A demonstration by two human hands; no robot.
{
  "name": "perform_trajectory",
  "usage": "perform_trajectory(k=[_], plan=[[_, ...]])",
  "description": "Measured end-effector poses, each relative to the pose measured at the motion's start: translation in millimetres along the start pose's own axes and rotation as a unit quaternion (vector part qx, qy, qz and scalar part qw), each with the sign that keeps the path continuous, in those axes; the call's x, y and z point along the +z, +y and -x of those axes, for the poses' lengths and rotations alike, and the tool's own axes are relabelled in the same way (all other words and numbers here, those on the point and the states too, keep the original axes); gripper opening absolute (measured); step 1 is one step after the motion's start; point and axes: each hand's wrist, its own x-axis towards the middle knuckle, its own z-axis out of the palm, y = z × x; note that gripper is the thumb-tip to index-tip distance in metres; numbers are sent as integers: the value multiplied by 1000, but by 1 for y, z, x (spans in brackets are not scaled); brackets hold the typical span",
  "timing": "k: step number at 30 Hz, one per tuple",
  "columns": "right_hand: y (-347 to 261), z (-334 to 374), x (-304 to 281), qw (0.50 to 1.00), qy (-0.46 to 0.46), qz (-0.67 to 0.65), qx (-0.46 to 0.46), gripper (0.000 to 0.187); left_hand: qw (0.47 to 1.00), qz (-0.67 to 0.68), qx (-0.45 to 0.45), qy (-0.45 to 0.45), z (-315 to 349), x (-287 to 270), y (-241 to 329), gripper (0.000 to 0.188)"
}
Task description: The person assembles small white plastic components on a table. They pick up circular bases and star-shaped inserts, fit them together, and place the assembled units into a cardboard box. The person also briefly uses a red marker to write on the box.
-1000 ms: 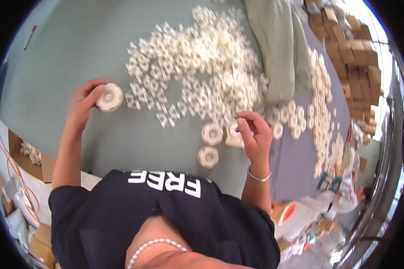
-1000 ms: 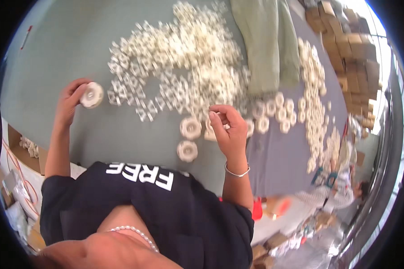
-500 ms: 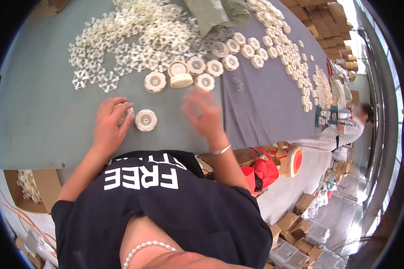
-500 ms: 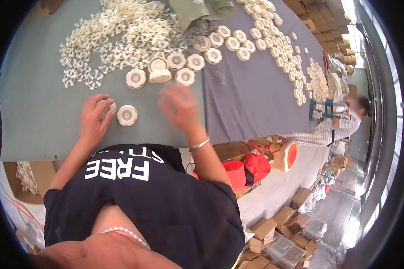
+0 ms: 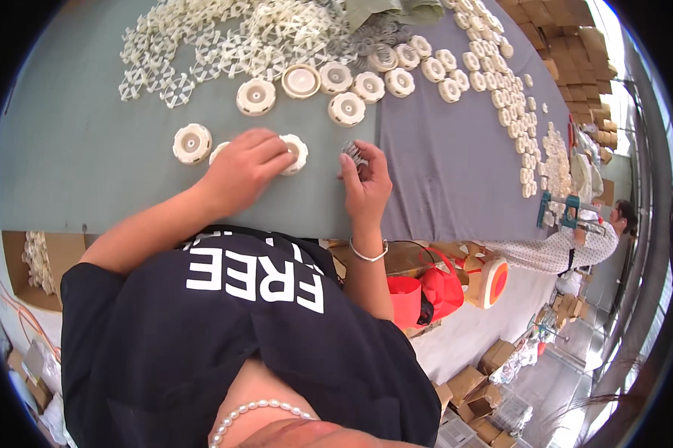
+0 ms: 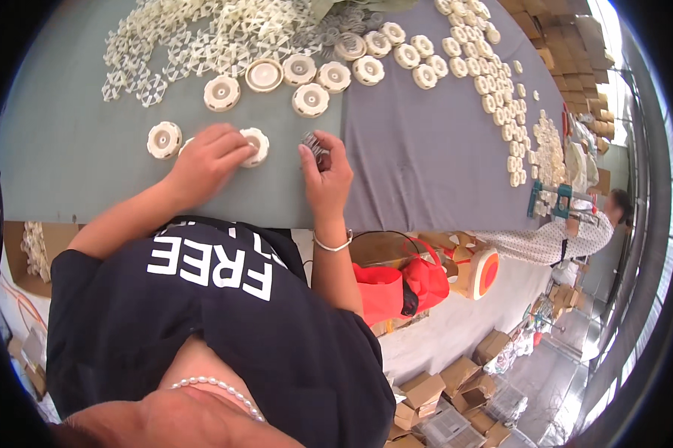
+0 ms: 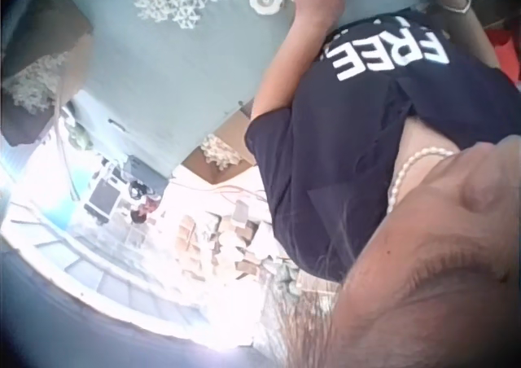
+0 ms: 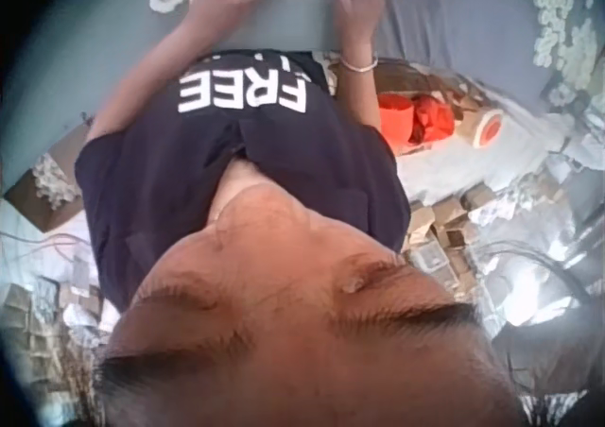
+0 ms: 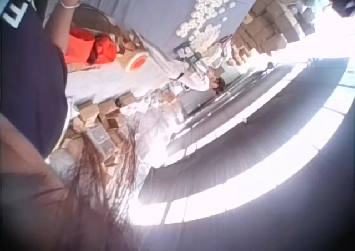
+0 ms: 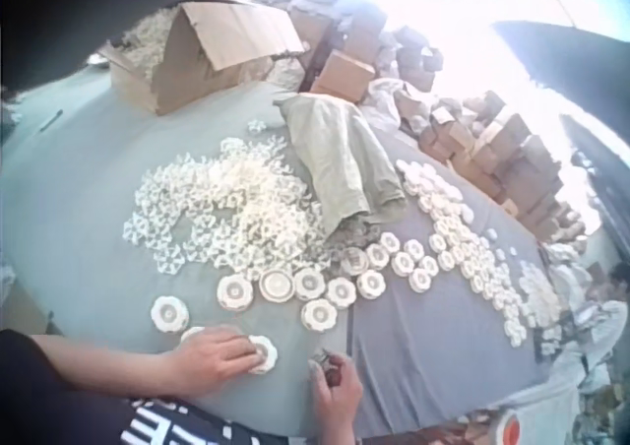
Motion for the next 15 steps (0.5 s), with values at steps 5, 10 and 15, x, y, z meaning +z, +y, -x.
perform_trajectory(k=[5, 10, 15], plan=[[-25, 22, 21, 968, -156, -197, 1, 37, 972, 196, -129, -2, 23, -38, 28, 40], [-62, 53, 42, 918, -255, -293, 85, 51, 912, 379, -157, 24, 31, -37, 32, 43], [-47, 51, 46, 959, -73, 55, -267, 39, 617, 631, -467, 52, 44, -44, 27, 29]])
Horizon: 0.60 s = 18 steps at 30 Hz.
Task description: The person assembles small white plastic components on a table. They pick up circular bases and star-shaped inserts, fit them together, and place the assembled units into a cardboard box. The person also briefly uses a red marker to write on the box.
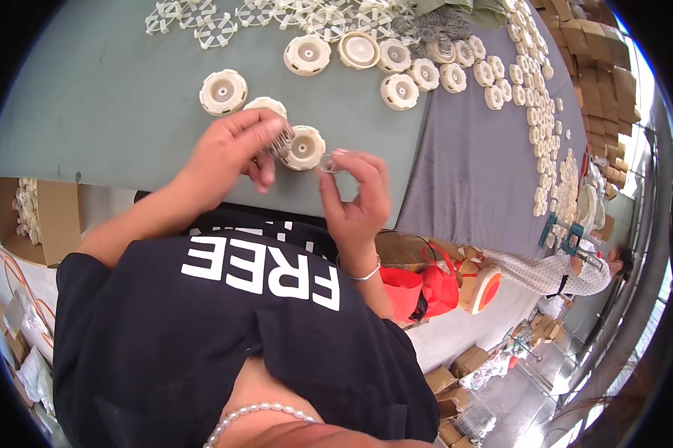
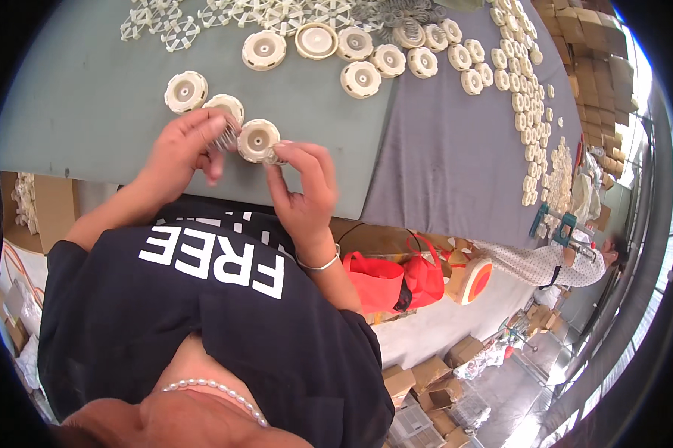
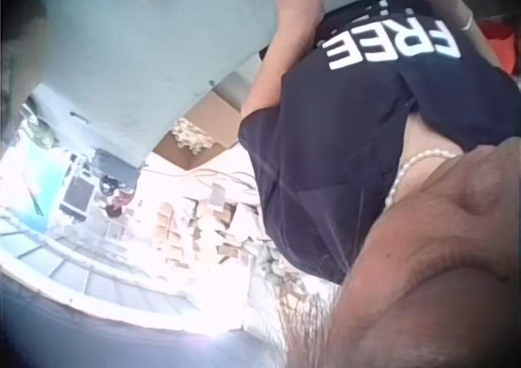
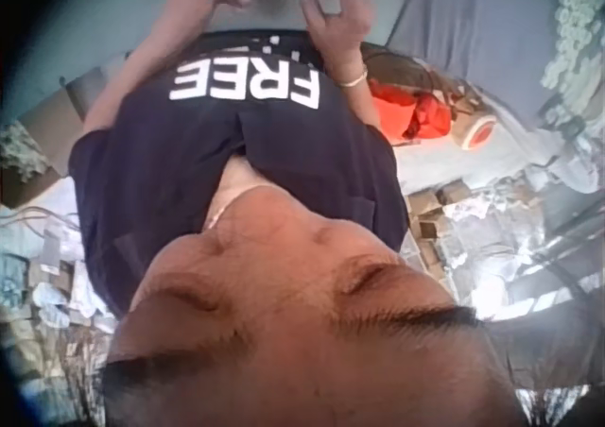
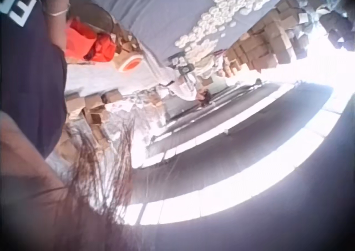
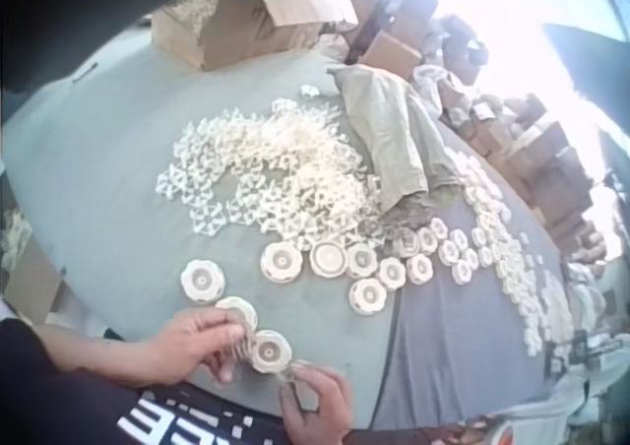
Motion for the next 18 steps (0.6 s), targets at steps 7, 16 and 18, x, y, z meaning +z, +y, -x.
perform_trajectory(k=[7, 16, 18], plan=[[3, -13, -1, 976, -46, -127, 172, 30, 998, -10, -6, -65, 5, -21, 14, 27], [9, -60, 9, 980, -181, 10, 76, 32, 997, 4, 75, 23, -5, -47, 28, 26], [23, -88, 15, 983, -163, 69, 57, 30, 994, 45, 99, 16, -19, -69, 35, 26]])
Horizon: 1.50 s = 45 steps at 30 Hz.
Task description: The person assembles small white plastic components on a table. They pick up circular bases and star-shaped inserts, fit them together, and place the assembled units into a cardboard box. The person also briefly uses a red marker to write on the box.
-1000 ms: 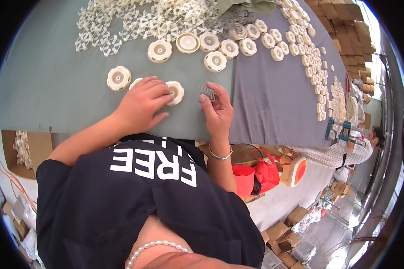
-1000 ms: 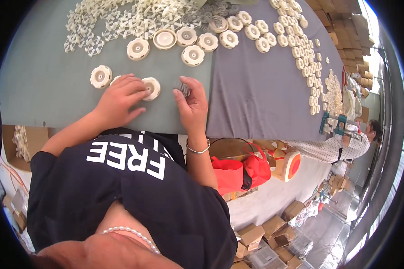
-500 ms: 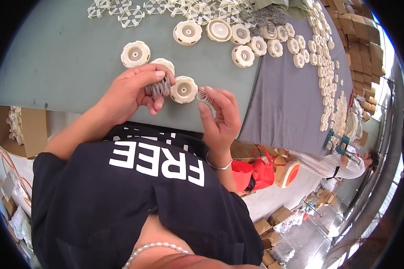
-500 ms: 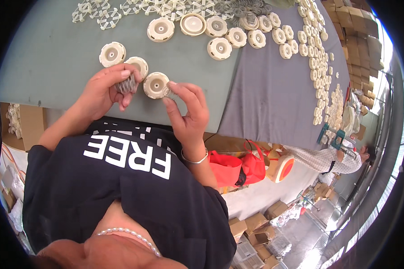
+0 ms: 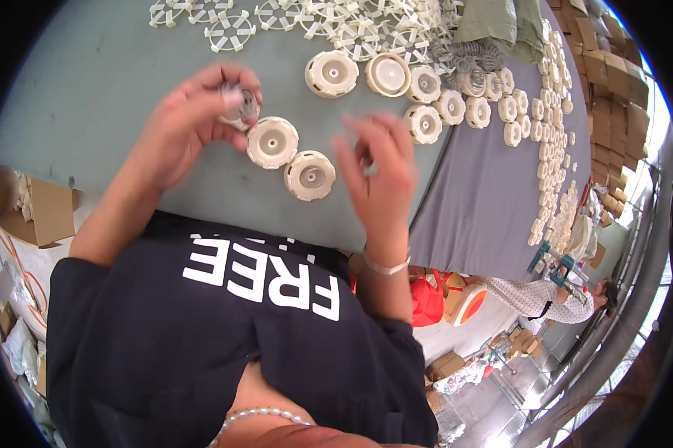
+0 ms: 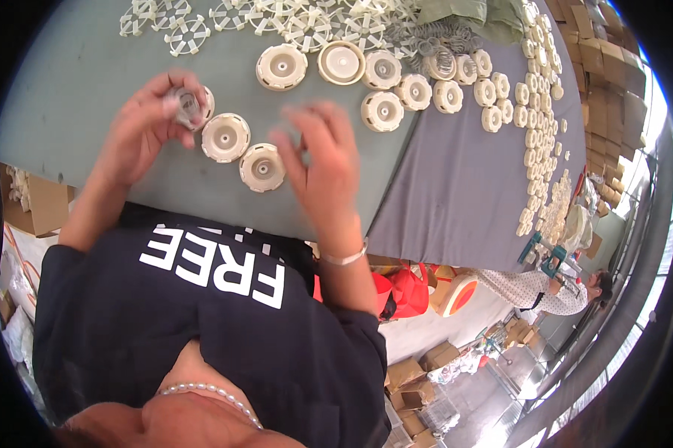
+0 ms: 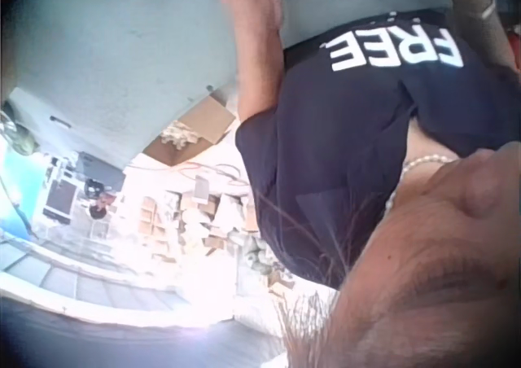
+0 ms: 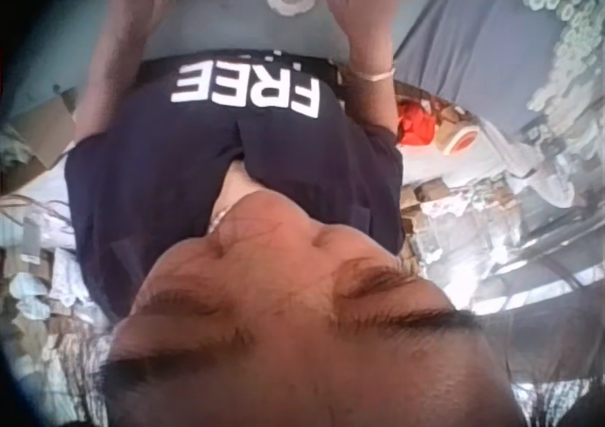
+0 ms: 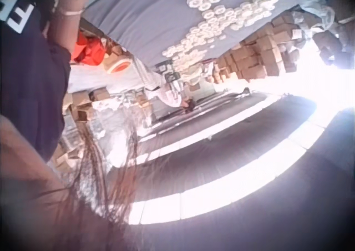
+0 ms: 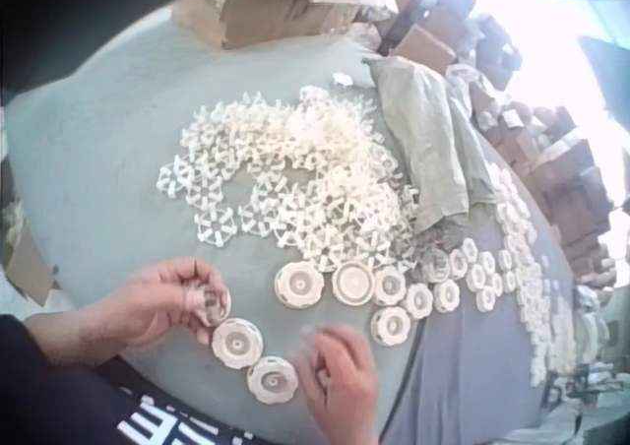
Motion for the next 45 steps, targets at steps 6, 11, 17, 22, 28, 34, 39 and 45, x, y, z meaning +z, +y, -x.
perform_trajectory(k=[6, 11, 17, 22, 28, 34, 39, 45], plan=[[17, -34, 11, 996, -31, 28, -82, 37, 996, -74, 4, 55, -29, -12, 16, 34], [-6, -49, 23, 943, -35, -328, 34, 44, 993, -83, 57, -66, -45, 16, 5, 41], [0, -56, 35, 956, -3, -292, -26, 40, 974, -151, 167, -32, -40, 17, -7, 41], [-1, -55, 42, 964, 47, -257, -52, 39, 991, -65, 119, 12, -41, 18, -5, 35], [2, -55, 31, 941, 26, -338, -21, 38, 995, 81, 58, 16, -48, -2, 8, 29], [-3, -42, 1, 990, -122, -70, -13, 29, 994, -14, 95, 47, -49, -11, 10, 26], [-11, -48, 13, 990, -135, 33, 1, 26, 996, -43, 74, 37, -50, -15, 5, 28], [49, -67, -11, 989, 47, 141, -28, 28, 994, -59, 70, 52, -54, -16, 0, 27]])
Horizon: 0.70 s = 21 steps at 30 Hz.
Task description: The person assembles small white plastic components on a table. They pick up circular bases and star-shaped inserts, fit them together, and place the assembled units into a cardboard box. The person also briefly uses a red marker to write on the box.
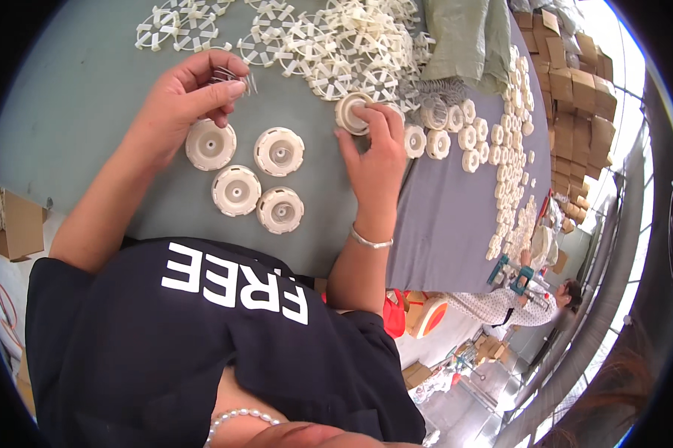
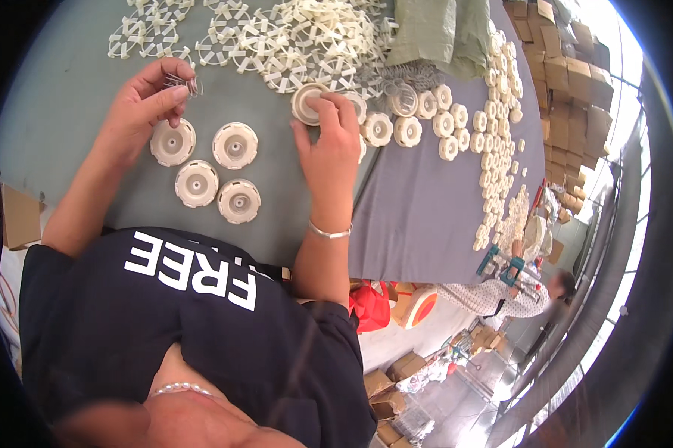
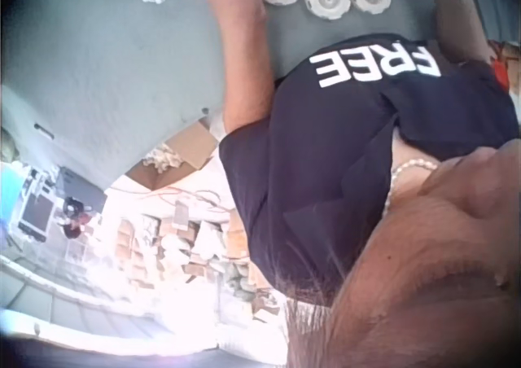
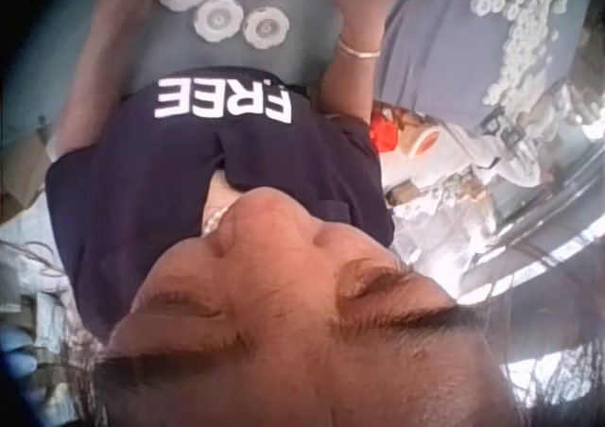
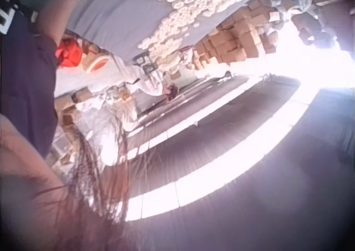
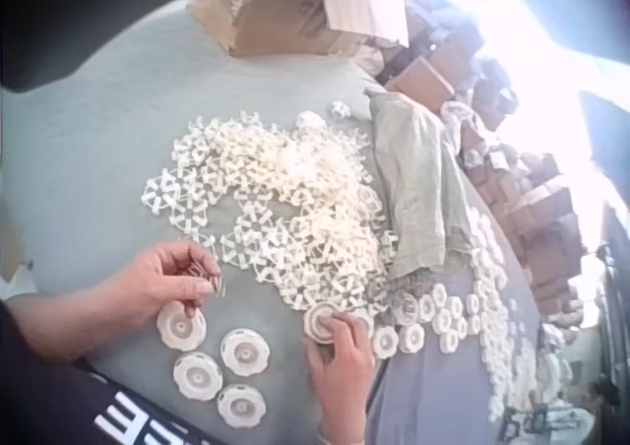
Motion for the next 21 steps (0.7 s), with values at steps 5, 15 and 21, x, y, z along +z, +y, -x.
perform_trajectory(k=[5, 15, 21], plan=[[-8, 42, 7, 999, 38, -2, -20, 20, 999, 13, 14, 26, 1, 3, -1, 21], [-11, 36, 14, 998, 58, 37, 3, 47, 1000, 12, 10, -1, 1, 5, -2, 23], [-29, 72, -7, 919, 49, -284, 270, 21, 999, 32, 15, 33, 4, -10, -9, 27]])
